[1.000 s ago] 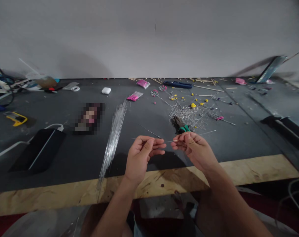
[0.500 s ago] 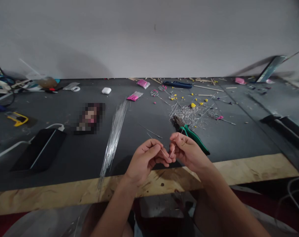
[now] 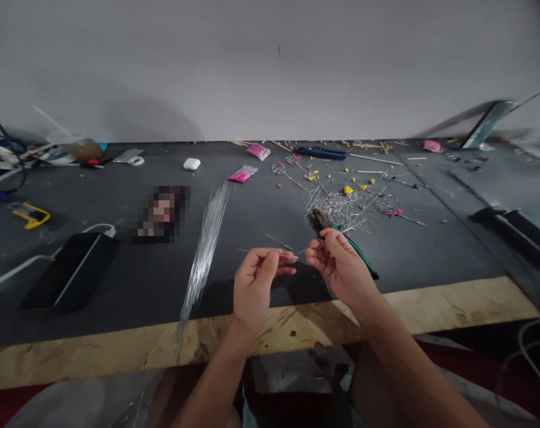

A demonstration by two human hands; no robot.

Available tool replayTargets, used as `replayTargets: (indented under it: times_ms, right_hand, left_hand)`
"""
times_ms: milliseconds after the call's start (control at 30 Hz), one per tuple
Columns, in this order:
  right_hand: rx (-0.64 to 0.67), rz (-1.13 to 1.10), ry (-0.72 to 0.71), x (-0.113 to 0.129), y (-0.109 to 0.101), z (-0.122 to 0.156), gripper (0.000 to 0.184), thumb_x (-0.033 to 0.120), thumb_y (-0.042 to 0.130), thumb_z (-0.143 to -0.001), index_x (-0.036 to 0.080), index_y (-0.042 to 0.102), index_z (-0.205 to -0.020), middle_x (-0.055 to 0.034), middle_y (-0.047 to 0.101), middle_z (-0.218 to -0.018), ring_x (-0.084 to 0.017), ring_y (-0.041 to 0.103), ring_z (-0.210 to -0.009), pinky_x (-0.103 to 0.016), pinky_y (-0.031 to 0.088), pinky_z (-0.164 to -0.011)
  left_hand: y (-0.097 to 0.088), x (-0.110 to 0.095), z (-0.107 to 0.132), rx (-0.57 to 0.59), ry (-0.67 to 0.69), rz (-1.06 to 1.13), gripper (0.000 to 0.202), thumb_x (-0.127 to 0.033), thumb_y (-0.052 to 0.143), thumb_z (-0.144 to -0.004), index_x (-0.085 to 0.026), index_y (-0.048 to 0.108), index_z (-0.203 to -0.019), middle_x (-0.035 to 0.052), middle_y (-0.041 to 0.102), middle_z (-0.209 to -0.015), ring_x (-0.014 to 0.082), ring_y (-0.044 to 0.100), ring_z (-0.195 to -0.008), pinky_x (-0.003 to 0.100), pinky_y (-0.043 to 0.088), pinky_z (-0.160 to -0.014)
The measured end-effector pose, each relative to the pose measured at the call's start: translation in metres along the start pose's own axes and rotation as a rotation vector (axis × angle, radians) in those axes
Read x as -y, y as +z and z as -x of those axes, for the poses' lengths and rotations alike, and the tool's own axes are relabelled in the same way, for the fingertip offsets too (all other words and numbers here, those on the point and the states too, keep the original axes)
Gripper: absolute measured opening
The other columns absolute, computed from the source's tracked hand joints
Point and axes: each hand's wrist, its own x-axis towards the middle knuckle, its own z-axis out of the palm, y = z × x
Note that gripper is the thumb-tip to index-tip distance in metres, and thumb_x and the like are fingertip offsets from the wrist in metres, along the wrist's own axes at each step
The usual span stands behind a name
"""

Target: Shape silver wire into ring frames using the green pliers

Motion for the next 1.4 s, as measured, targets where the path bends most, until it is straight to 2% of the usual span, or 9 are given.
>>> replayTargets:
  times_ms: [133,300,500,600,733,867,967,1167,1400]
  right_hand:
    - [-0.055,-0.035,-0.077,0.000,-0.001,-0.004,0.017,0.038,0.065,-0.079,0.025,0.060,-0.089,0.0031,0.068,-0.081,-0.010,0.067,-0.076,-0.021,0.055,-0.070]
    - [-0.027,0.209,-0.025,0.001,0.000,-0.003,0.026,0.039,0.062,-0.079,0.021,0.062,-0.098,0.0047,0.060,-0.063,-0.007,0.056,-0.051,-0.017,0.045,-0.043]
    - [0.217,0.664,0.093,-0.007,0.002,0.003,0.033,0.040,0.056,-0.082,0.021,0.062,-0.108,0.0062,0.052,-0.055,-0.006,0.044,-0.040,-0.018,0.034,-0.038]
    - [0.267,0.753,0.091,-0.010,0.004,0.005,0.028,0.040,0.054,-0.084,0.021,0.064,-0.101,0.0054,0.052,-0.057,-0.006,0.043,-0.041,-0.018,0.032,-0.038]
    - [0.342,0.820,0.115,-0.013,0.006,0.004,0.025,0.039,0.050,-0.085,0.019,0.065,-0.079,0.0045,0.052,-0.055,-0.007,0.043,-0.041,-0.019,0.031,-0.039]
    - [0.136,0.884,-0.050,-0.017,0.005,-0.005,0.025,0.040,0.051,-0.084,0.019,0.065,-0.081,0.0010,0.059,-0.062,-0.011,0.051,-0.052,-0.023,0.038,-0.050]
    - [-0.033,1.037,-0.207,-0.021,0.003,-0.015,0.020,0.035,0.055,-0.081,0.020,0.066,-0.088,-0.0031,0.065,-0.080,-0.016,0.056,-0.072,-0.029,0.043,-0.067]
    - [-0.046,1.500,-0.283,-0.029,0.002,-0.030,0.022,0.029,0.063,-0.074,0.025,0.067,-0.095,-0.0054,0.065,-0.096,-0.024,0.054,-0.093,-0.039,0.034,-0.081]
    - [-0.017,1.520,-0.310,-0.029,-0.001,-0.038,0.012,0.030,0.062,-0.077,0.024,0.069,-0.084,-0.0029,0.065,-0.082,-0.021,0.055,-0.082,-0.033,0.035,-0.075]
  left_hand:
    - [0.004,0.002,0.000,-0.035,0.064,-0.065,0.013,-0.027,0.055,-0.084,-0.015,0.061,-0.086,0.0068,0.067,-0.090,0.0205,0.065,-0.086,0.034,0.055,-0.070]
    - [0.003,0.002,-0.006,-0.044,0.030,-0.130,0.019,-0.028,0.048,-0.087,-0.018,0.058,-0.074,0.0027,0.064,-0.080,0.0179,0.063,-0.081,0.033,0.051,-0.073]
    - [-0.006,0.001,-0.016,0.099,-0.148,-0.283,0.023,-0.028,0.054,-0.082,-0.018,0.065,-0.064,0.0067,0.063,-0.113,0.0216,0.053,-0.112,0.032,0.039,-0.093]
    - [-0.004,0.002,-0.016,0.141,-0.191,-0.207,0.020,-0.032,0.055,-0.082,-0.019,0.069,-0.077,0.0075,0.066,-0.110,0.0212,0.057,-0.106,0.034,0.042,-0.091]
    - [-0.008,0.003,-0.018,0.066,-0.187,-0.288,0.020,-0.034,0.058,-0.079,-0.017,0.070,-0.080,0.0063,0.070,-0.088,0.0186,0.063,-0.084,0.030,0.048,-0.076]
    - [-0.035,-0.003,-0.034,-0.052,-0.138,-0.513,0.023,-0.038,0.057,-0.078,-0.018,0.068,-0.081,0.0039,0.067,-0.069,0.0152,0.060,-0.055,0.025,0.046,-0.051]
    - [-0.061,-0.013,-0.049,-0.156,-0.106,-0.796,0.022,-0.037,0.054,-0.078,-0.019,0.067,-0.078,0.0023,0.064,-0.059,0.0142,0.058,-0.044,0.025,0.043,-0.045]
    - [-0.077,-0.036,-0.057,-0.169,-0.153,-1.122,0.022,-0.033,0.051,-0.077,-0.019,0.066,-0.071,0.0029,0.064,-0.054,0.0177,0.062,-0.043,0.029,0.045,-0.050]
    - [-0.079,-0.043,-0.055,-0.109,-0.142,-1.238,0.026,-0.036,0.047,-0.079,-0.019,0.066,-0.074,0.0032,0.065,-0.059,0.0183,0.062,-0.047,0.029,0.044,-0.055]
